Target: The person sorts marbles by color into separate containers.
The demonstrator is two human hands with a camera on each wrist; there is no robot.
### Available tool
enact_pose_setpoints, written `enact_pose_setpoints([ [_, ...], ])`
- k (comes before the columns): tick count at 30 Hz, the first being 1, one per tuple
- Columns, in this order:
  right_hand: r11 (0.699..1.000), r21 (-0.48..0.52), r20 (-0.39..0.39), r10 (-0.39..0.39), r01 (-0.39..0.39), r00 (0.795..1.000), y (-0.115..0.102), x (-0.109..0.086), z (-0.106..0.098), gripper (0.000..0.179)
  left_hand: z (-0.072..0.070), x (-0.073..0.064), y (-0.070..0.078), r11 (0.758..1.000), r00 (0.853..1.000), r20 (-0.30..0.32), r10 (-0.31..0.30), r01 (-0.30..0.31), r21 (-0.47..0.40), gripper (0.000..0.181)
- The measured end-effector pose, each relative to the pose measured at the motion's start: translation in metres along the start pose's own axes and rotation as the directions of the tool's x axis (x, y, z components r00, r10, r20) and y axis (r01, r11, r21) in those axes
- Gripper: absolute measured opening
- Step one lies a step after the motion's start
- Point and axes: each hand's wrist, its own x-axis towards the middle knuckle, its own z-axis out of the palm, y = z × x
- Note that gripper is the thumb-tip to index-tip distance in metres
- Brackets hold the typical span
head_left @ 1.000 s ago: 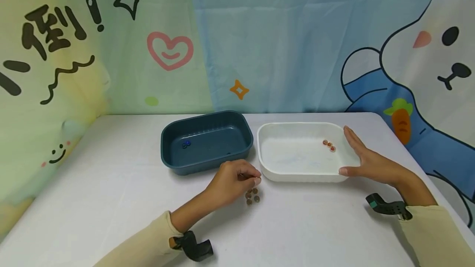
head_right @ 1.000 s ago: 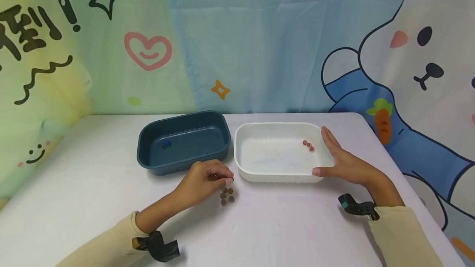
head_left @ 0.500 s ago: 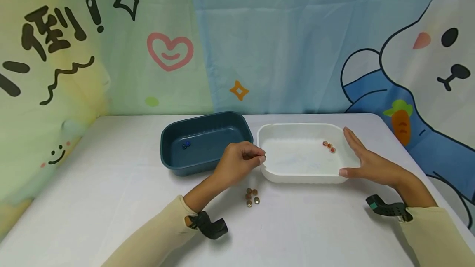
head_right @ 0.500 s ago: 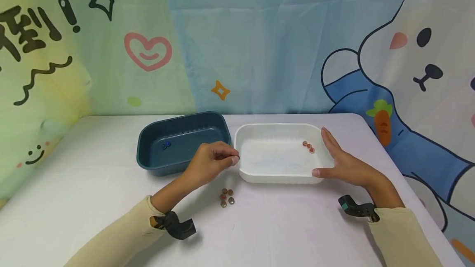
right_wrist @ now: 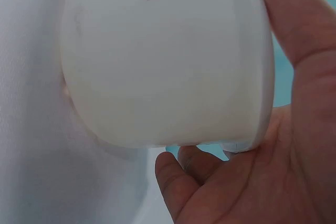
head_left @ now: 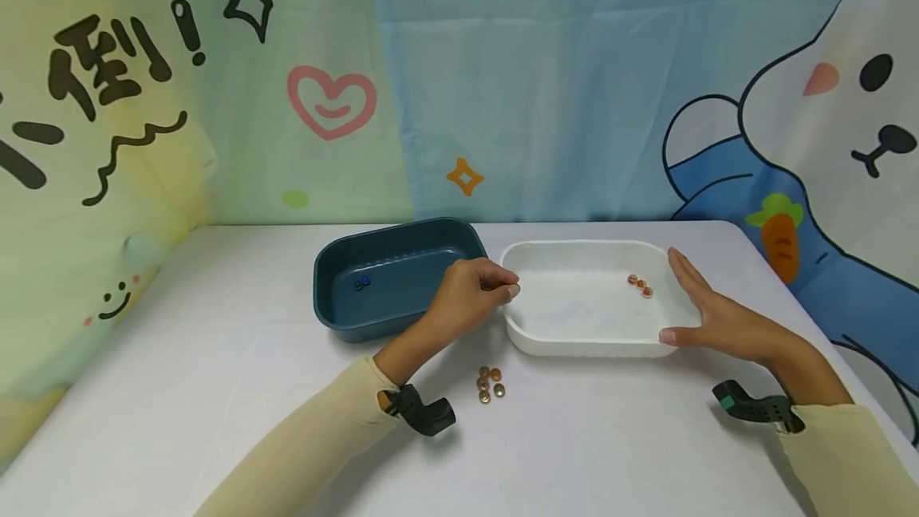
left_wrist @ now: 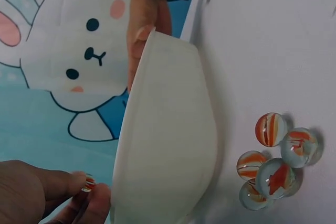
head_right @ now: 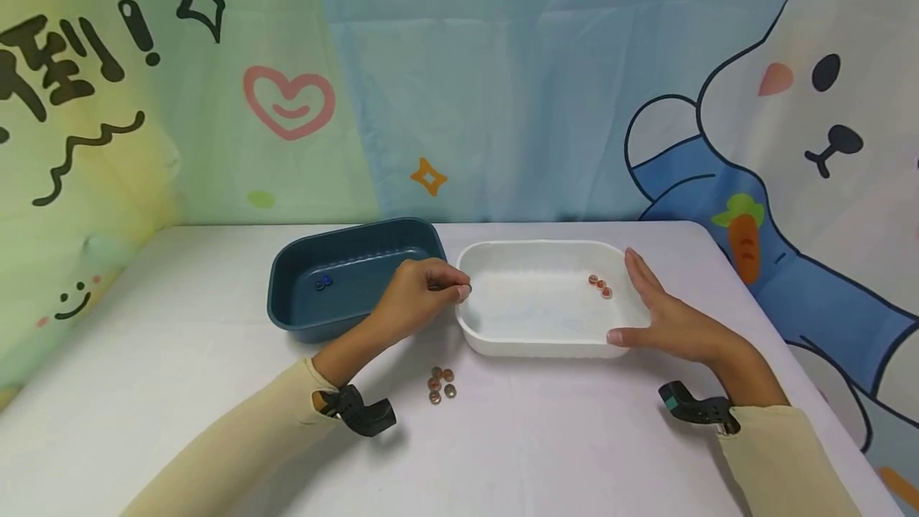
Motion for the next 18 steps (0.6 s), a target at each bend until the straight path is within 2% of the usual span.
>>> enact_pose_setpoints([
  [12,1.000,0.013,0.001,-0.009,0.009,1.000,0.000,-0.001,0.000,0.118,0.002,0.013,-0.001,0.997,0.997,-0.021,-0.072,0.073,0.031,0.010],
  [18,1.000,0.008,0.003,-0.007,0.007,1.000,-0.001,-0.002,-0.001,0.118,0.002,0.024,-0.002,0.995,0.995,-0.009,-0.098,0.098,0.017,0.014],
])
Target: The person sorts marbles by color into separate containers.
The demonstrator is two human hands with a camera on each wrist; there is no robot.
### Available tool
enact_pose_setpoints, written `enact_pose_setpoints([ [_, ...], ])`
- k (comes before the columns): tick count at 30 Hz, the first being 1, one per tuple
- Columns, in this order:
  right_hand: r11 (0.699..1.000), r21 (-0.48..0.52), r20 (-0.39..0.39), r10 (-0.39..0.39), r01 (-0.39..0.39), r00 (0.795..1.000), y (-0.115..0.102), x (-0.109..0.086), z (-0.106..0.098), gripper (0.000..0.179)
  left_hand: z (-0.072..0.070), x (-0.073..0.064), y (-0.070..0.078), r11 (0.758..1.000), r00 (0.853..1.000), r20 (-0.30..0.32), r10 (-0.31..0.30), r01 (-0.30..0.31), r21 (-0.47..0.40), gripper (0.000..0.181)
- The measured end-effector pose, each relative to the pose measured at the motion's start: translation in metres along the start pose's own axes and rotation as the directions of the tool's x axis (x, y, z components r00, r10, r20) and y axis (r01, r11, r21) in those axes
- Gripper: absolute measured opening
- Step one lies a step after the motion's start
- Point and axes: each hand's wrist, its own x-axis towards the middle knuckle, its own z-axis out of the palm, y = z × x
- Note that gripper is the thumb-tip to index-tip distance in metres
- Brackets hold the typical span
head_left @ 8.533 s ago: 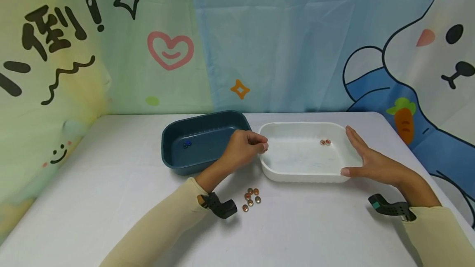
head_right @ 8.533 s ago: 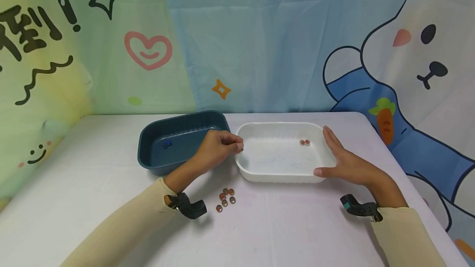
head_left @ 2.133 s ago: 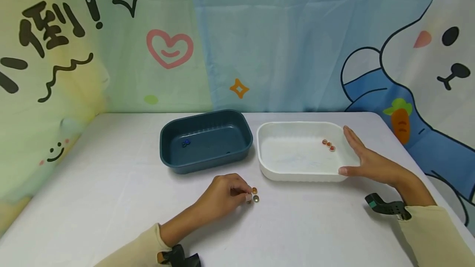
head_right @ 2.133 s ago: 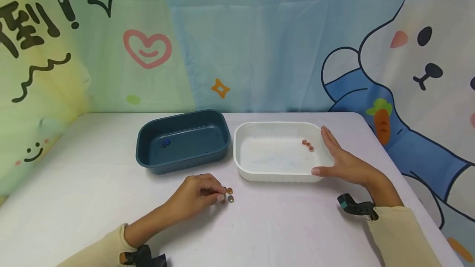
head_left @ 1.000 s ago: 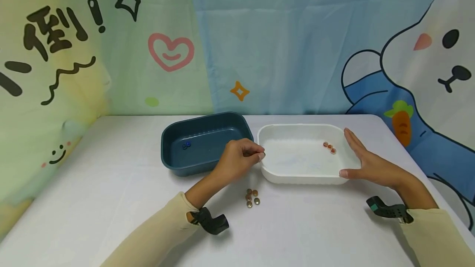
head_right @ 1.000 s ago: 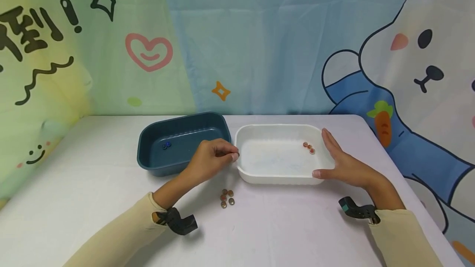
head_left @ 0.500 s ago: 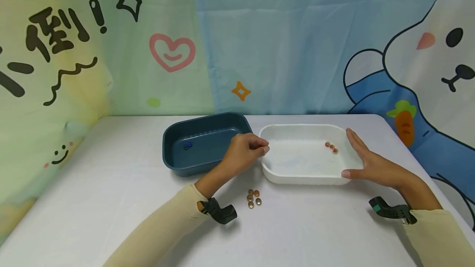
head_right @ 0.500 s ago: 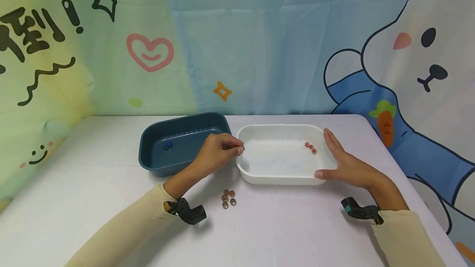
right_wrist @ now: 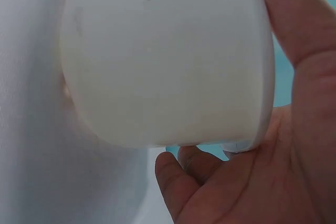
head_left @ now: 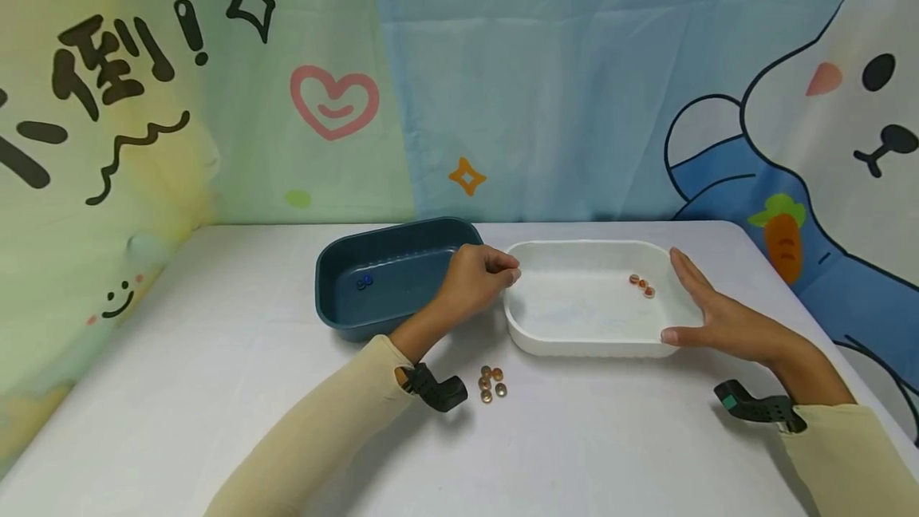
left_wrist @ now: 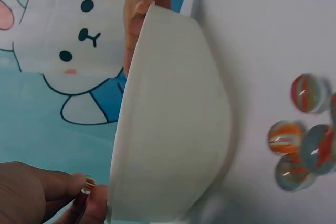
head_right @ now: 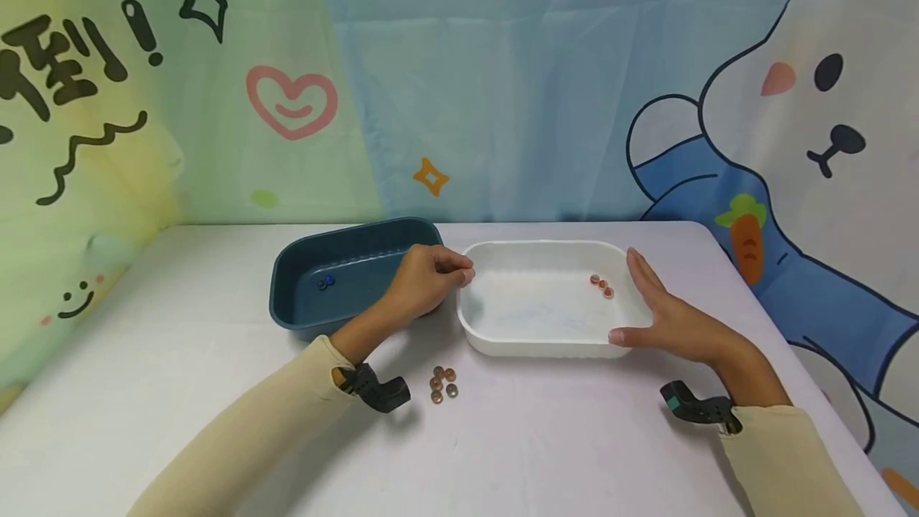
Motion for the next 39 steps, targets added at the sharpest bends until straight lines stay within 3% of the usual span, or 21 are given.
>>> enact_pose_setpoints([
  [6,1.000,0.002,-0.002,-0.005,0.005,1.000,-0.001,-0.001,0.000,0.118,0.000,0.012,0.001,0.994,0.997,0.024,-0.079,0.080,-0.068,0.013],
  [14,1.000,0.016,-0.004,-0.018,0.018,1.000,0.001,-0.001,-0.001,0.118,0.002,0.026,0.005,0.983,0.988,0.002,-0.152,0.152,-0.102,0.011],
  [30,1.000,0.003,0.004,0.008,-0.008,1.000,0.001,0.001,-0.001,0.119,0.002,0.027,0.001,0.983,0.988,-0.005,-0.155,0.153,-0.097,0.011],
  [39,1.000,0.005,0.001,0.014,-0.014,1.000,0.003,0.001,0.000,0.120,-0.001,0.019,0.005,0.990,0.993,0.019,-0.116,0.117,-0.076,0.012],
])
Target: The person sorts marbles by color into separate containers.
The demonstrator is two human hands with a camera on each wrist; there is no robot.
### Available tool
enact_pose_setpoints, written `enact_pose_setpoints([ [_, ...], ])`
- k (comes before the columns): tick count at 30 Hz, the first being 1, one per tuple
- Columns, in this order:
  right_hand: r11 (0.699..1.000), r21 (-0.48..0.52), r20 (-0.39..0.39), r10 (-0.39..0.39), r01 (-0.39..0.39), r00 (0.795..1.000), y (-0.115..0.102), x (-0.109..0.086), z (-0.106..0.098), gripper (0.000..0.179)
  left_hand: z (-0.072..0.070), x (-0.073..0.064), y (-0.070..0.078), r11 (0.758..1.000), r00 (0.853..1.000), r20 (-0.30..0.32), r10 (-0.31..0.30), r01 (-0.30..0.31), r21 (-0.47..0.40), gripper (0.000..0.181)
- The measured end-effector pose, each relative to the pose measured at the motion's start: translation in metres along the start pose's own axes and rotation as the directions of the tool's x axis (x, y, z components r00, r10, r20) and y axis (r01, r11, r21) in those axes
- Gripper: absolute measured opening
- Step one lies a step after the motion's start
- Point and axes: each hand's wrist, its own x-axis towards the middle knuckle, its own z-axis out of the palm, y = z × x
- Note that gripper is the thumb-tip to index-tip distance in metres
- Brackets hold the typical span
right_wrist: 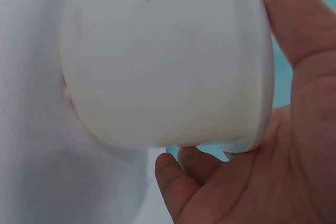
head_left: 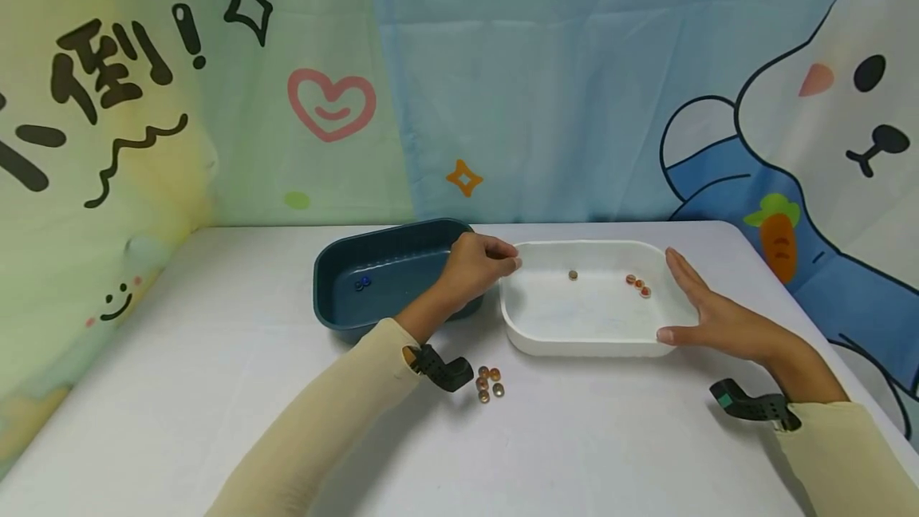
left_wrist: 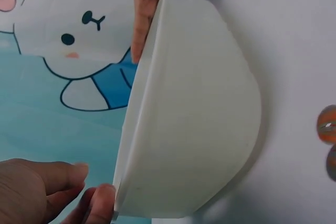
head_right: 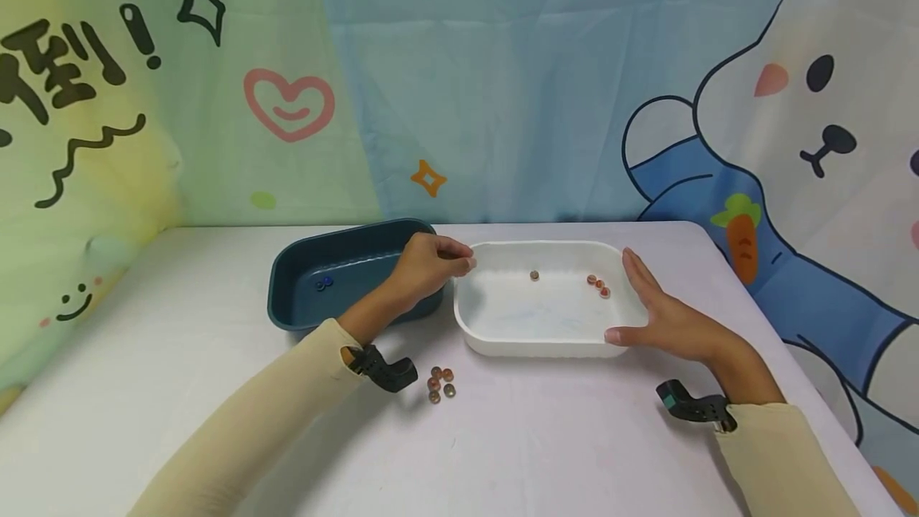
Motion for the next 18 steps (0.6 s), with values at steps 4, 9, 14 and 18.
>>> enact_pose_setpoints([
  [4,1.000,0.003,-0.002,-0.016,0.016,1.000,0.000,-0.001,0.000,0.120,-0.002,-0.008,0.000,1.000,1.000,0.024,0.020,-0.020,0.002,0.013],
  [9,1.000,-0.010,-0.006,-0.012,0.012,1.000,-0.001,0.000,0.000,0.119,-0.007,-0.021,-0.001,0.996,0.997,0.036,0.065,-0.067,0.058,0.013],
  [14,1.000,-0.004,-0.001,-0.015,0.015,1.000,-0.002,0.002,-0.002,0.119,-0.013,-0.038,-0.001,0.987,0.990,0.065,0.123,-0.129,0.099,0.011],
  [18,1.000,0.011,0.005,-0.002,0.002,1.000,-0.001,0.000,-0.001,0.119,-0.015,-0.052,-0.003,0.983,0.985,0.088,0.151,-0.159,0.091,0.010],
])
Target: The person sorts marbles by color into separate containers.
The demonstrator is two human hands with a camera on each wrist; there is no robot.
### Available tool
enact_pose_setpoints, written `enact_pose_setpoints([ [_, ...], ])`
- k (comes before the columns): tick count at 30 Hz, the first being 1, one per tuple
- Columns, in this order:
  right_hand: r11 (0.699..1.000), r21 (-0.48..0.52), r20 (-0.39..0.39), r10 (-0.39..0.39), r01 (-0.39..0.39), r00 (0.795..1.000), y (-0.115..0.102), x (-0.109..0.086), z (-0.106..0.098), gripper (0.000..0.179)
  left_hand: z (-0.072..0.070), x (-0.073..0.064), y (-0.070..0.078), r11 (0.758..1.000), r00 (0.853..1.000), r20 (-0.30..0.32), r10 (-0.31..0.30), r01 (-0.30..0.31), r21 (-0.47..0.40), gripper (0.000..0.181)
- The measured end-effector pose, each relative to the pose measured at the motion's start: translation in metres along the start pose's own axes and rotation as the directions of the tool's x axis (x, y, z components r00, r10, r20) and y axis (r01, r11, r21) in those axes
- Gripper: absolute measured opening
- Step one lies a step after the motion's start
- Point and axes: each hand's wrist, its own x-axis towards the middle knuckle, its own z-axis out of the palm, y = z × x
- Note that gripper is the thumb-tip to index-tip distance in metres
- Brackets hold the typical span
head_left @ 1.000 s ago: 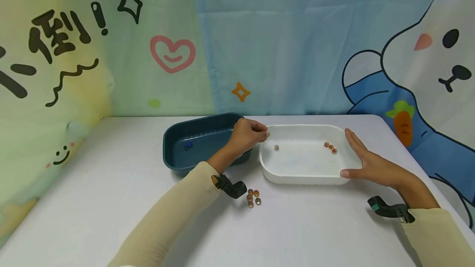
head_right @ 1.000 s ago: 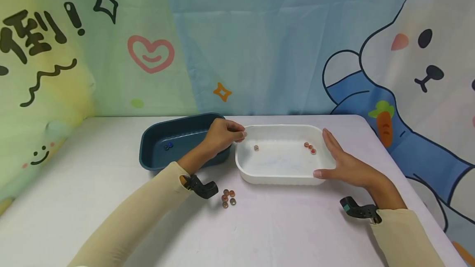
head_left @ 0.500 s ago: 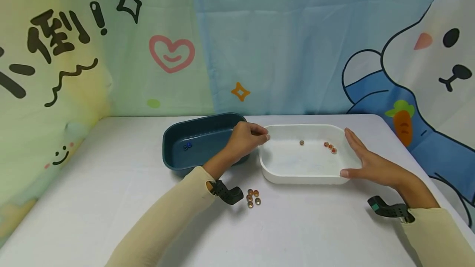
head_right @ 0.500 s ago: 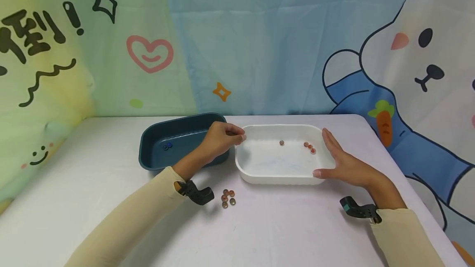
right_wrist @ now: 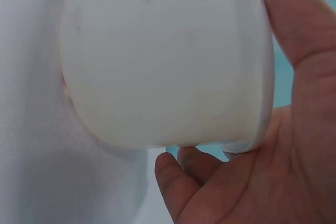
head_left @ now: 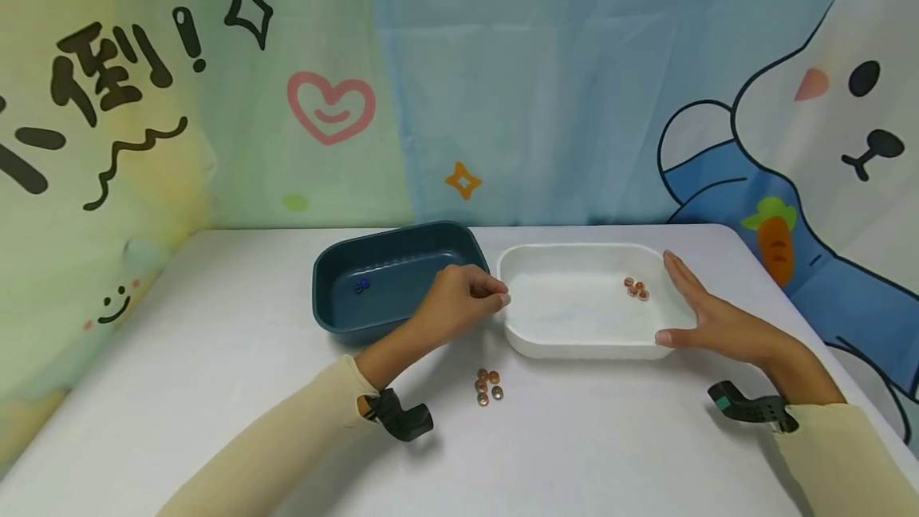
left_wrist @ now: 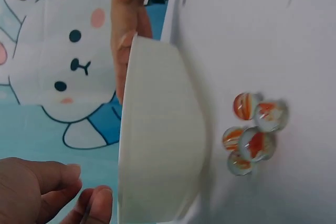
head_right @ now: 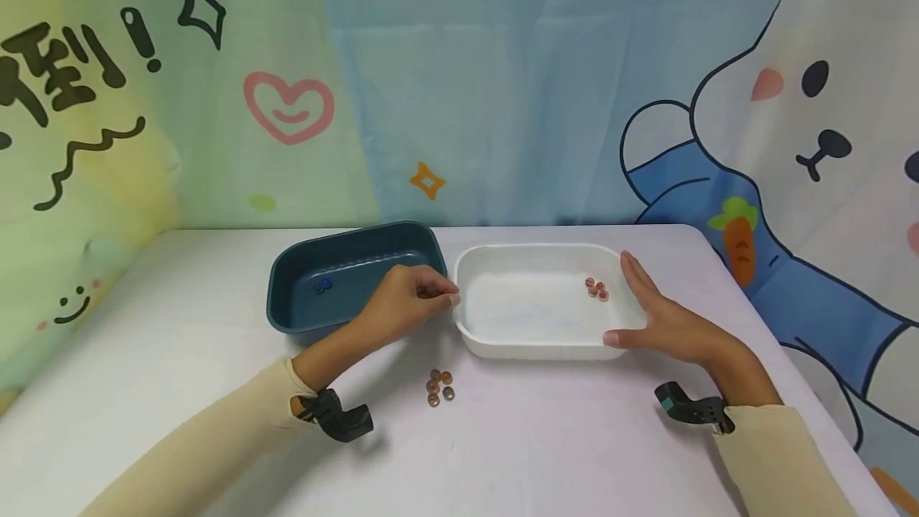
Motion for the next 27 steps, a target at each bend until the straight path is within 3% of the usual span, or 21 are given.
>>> enact_pose_setpoints([
  [8,1.000,0.005,-0.004,-0.012,0.012,1.000,0.001,-0.002,0.000,0.118,0.000,-0.023,-0.004,0.995,0.995,0.003,0.099,-0.099,0.028,0.009],
  [22,1.000,0.001,0.003,-0.006,0.006,1.000,0.003,0.000,0.002,0.119,0.010,-0.056,-0.021,0.989,0.993,0.034,0.116,-0.118,0.084,0.007],
  [27,1.000,0.000,-0.004,-0.015,0.015,1.000,0.003,0.001,0.002,0.118,0.010,-0.064,-0.025,0.994,0.996,0.036,0.086,-0.088,0.067,0.011],
])
